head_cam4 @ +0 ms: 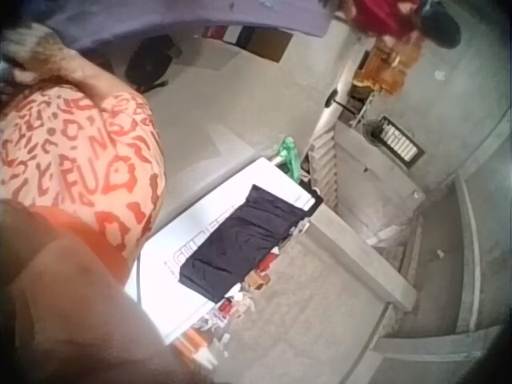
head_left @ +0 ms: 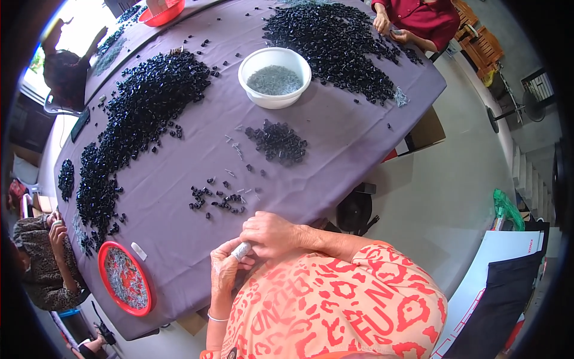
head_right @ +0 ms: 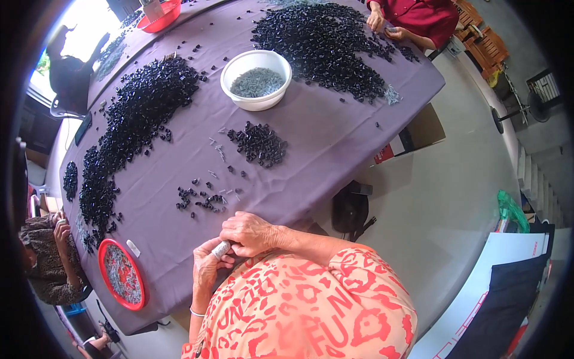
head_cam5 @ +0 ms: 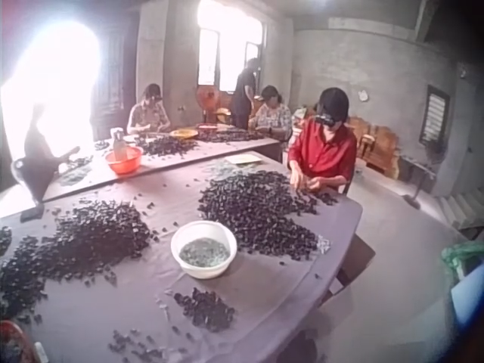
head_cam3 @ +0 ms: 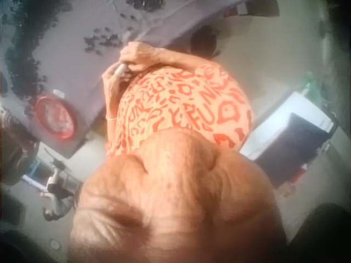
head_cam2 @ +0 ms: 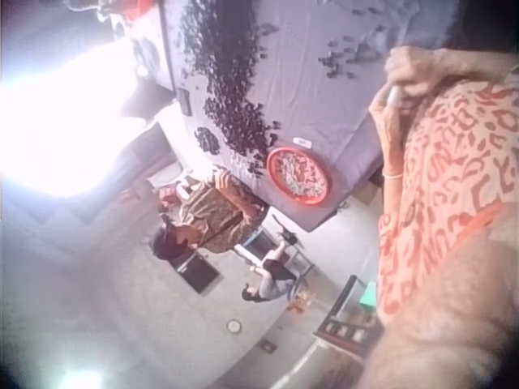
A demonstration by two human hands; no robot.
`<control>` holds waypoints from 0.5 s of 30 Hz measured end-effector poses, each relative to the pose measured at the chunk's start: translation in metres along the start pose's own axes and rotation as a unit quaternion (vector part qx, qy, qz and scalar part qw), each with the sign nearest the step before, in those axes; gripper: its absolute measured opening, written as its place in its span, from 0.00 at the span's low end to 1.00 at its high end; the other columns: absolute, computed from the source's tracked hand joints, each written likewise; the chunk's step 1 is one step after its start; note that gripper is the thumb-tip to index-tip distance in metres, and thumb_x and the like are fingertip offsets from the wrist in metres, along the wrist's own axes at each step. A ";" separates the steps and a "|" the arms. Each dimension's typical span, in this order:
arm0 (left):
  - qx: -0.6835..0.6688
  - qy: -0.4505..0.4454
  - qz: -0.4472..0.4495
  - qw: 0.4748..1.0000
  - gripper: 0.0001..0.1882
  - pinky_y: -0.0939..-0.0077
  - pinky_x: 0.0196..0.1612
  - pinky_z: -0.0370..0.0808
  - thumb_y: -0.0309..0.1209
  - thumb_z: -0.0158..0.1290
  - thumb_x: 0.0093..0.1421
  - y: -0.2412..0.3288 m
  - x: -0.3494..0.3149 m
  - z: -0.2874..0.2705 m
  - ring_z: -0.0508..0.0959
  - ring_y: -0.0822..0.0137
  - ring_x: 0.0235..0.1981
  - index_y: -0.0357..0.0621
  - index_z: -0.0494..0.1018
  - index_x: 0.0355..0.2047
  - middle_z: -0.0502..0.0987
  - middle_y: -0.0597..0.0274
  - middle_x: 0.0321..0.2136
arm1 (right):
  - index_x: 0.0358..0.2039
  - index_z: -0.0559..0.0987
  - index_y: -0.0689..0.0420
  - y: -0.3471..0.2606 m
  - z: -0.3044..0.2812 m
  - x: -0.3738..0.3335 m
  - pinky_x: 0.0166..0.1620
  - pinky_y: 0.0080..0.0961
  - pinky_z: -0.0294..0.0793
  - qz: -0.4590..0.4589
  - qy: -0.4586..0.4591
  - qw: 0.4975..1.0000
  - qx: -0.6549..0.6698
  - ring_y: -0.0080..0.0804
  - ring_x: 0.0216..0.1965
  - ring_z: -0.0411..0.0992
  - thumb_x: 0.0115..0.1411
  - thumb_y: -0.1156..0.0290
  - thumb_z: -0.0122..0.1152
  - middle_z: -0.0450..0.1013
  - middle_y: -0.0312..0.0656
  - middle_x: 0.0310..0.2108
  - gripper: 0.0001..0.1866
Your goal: The person repeatedly picks up small springs and plastic components from the table and inserts the springs into the plastic components by hand to assemble them.
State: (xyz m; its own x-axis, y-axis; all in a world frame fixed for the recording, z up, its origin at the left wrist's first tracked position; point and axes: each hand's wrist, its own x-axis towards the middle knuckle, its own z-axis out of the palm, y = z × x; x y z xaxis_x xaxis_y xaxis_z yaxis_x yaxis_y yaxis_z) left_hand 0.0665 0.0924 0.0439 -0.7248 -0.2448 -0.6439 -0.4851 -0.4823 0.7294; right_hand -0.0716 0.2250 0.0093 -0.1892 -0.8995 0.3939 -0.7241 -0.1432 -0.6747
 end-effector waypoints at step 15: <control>0.362 0.026 0.279 0.889 0.20 0.66 0.49 0.70 0.31 0.54 0.58 -0.049 0.002 -0.043 0.70 0.57 0.51 0.37 0.67 0.49 0.68 0.52 0.49 | 0.42 0.75 0.58 -0.026 0.038 0.043 0.52 0.35 0.64 -0.105 0.037 0.993 0.037 0.35 0.49 0.68 0.56 0.58 0.53 0.72 0.43 0.43 0.19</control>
State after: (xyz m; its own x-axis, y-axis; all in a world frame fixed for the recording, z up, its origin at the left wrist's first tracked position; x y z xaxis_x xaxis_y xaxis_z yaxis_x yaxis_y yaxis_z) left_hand 0.1095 0.0796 -0.0027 -0.9369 -0.3238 -0.1322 -0.2594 0.3898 0.8836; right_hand -0.0353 0.1746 0.0202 -0.0895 -0.8143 0.5736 -0.7025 -0.3566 -0.6159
